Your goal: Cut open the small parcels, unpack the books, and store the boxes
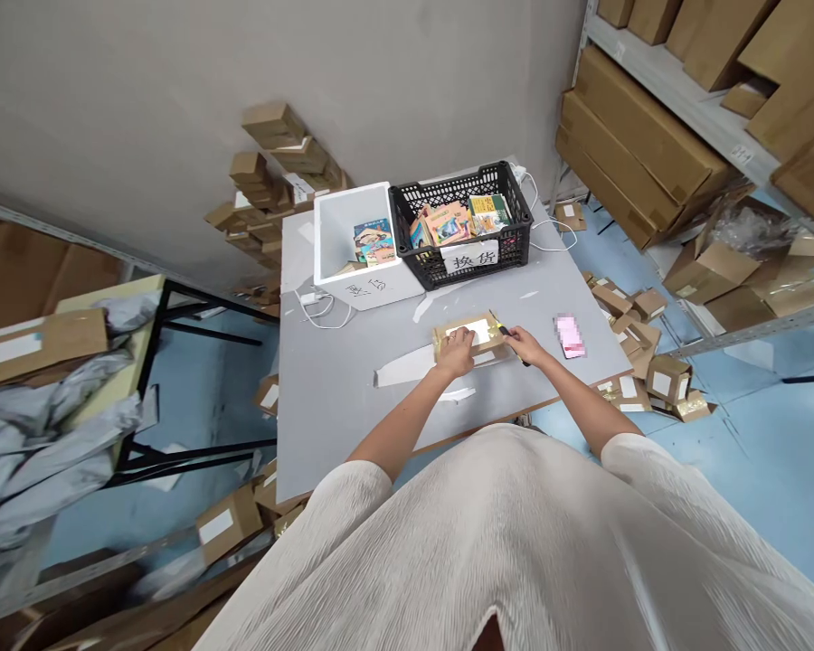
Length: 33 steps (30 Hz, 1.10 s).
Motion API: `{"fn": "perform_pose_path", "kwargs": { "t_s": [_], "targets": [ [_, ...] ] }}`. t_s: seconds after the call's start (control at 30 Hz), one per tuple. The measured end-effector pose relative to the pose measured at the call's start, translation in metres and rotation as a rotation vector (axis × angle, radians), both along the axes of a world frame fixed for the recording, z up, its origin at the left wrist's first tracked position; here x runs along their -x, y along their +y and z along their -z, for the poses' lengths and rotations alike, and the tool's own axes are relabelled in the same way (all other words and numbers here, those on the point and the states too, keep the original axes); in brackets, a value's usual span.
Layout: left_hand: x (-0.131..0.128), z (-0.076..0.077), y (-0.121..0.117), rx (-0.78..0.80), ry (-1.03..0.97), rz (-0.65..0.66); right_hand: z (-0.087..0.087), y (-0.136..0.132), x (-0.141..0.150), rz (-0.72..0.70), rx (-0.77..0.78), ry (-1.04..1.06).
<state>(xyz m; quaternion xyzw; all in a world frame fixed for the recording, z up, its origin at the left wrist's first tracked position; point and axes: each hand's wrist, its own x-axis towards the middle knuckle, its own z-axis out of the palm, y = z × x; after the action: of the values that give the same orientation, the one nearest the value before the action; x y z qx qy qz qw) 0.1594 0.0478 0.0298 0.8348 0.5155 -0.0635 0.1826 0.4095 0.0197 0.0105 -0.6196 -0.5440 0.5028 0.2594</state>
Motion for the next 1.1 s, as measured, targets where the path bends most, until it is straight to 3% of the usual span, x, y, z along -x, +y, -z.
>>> {"fn": "perform_pose_path", "kwargs": {
  "t_s": [0.13,0.33,0.57,0.7,0.83,0.93,1.1],
  "targets": [
    [0.000,-0.003,-0.010,-0.003,-0.051,0.024,-0.010,-0.007,-0.002,-0.036,0.150,0.150],
    [-0.007,0.000,-0.011,0.024,-0.009,-0.026,-0.023,0.005,-0.037,-0.101,0.107,-0.046],
    [-0.007,0.005,-0.011,-0.025,-0.018,0.008,-0.038,0.033,-0.066,-0.427,-0.019,-0.362],
    [-0.003,0.009,-0.017,-0.059,-0.040,0.015,-0.039,0.053,-0.060,-0.624,-0.129,-0.629],
    [0.002,0.013,-0.021,-0.078,-0.085,0.015,-0.037,0.066,-0.045,-0.729,-0.174,-0.763],
    [0.003,0.014,-0.022,-0.076,-0.099,0.003,-0.037,0.065,-0.042,-0.722,-0.111,-0.730],
    [0.003,0.012,-0.019,-0.053,-0.082,0.004,-0.035,0.042,-0.057,-0.637,0.095,-0.497]
  ]
}}
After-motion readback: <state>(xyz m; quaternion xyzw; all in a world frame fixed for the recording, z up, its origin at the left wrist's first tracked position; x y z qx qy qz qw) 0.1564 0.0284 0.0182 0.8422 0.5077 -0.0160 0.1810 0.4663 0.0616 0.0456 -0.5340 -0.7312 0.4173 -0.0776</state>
